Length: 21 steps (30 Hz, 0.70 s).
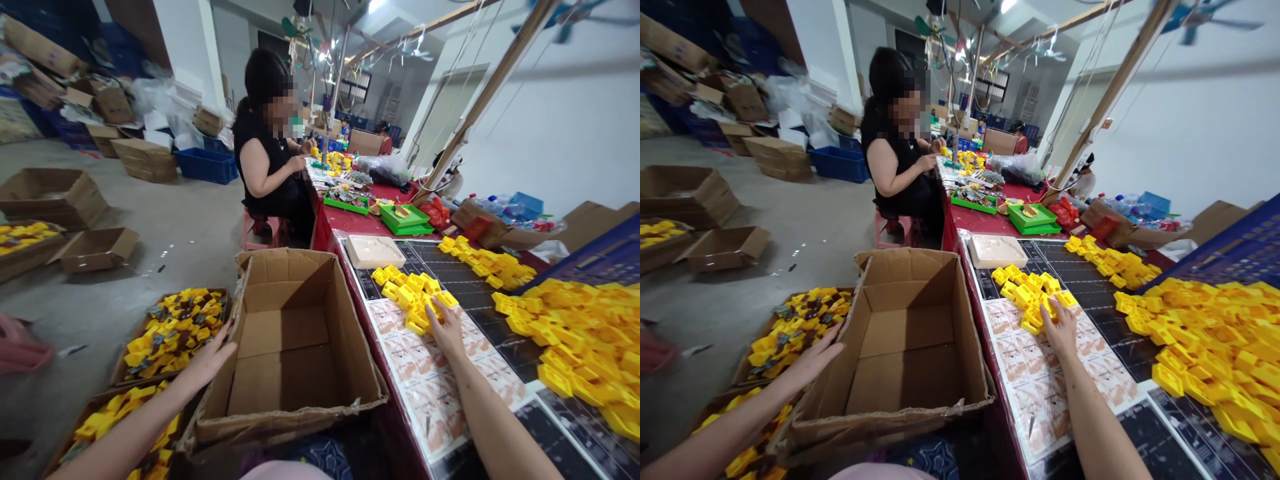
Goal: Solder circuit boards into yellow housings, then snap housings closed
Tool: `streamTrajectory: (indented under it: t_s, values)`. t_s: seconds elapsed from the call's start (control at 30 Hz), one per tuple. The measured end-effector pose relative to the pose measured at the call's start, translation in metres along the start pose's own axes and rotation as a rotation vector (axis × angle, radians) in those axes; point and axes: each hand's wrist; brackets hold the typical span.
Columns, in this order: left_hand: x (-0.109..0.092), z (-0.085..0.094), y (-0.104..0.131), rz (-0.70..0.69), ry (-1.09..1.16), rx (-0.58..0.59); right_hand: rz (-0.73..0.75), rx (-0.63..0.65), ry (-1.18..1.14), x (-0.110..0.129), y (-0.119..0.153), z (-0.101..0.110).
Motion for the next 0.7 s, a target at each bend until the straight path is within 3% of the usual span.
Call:
streamTrajectory:
  t_s: [0.07, 0.43, 0.57, 0.7]
  values:
    - [-0.001, 0.001, 0.001, 0.044, 0.023, 0.064, 0.002, 0.006, -0.007, 0.001, 0.0, 0.0]
    - [-0.004, 0.0, 0.001, 0.084, 0.021, 0.066, 0.004, 0.051, -0.084, 0.021, 0.002, 0.004]
    - [-0.006, 0.001, 0.003, 0.075, 0.011, 0.105, 0.034, 0.07, -0.126, 0.053, 0.04, 0.0]
    - [0.003, -0.002, 0.002, 0.012, -0.052, 0.087, 0.098, 0.241, -0.193, 0.103, 0.103, 0.003]
Point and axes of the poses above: each hand's wrist, its own y-axis away from the middle knuckle, its own z-axis out of the back of the hand, x = y × z, and after that the axes turned 10 degrees about -x, right-handed
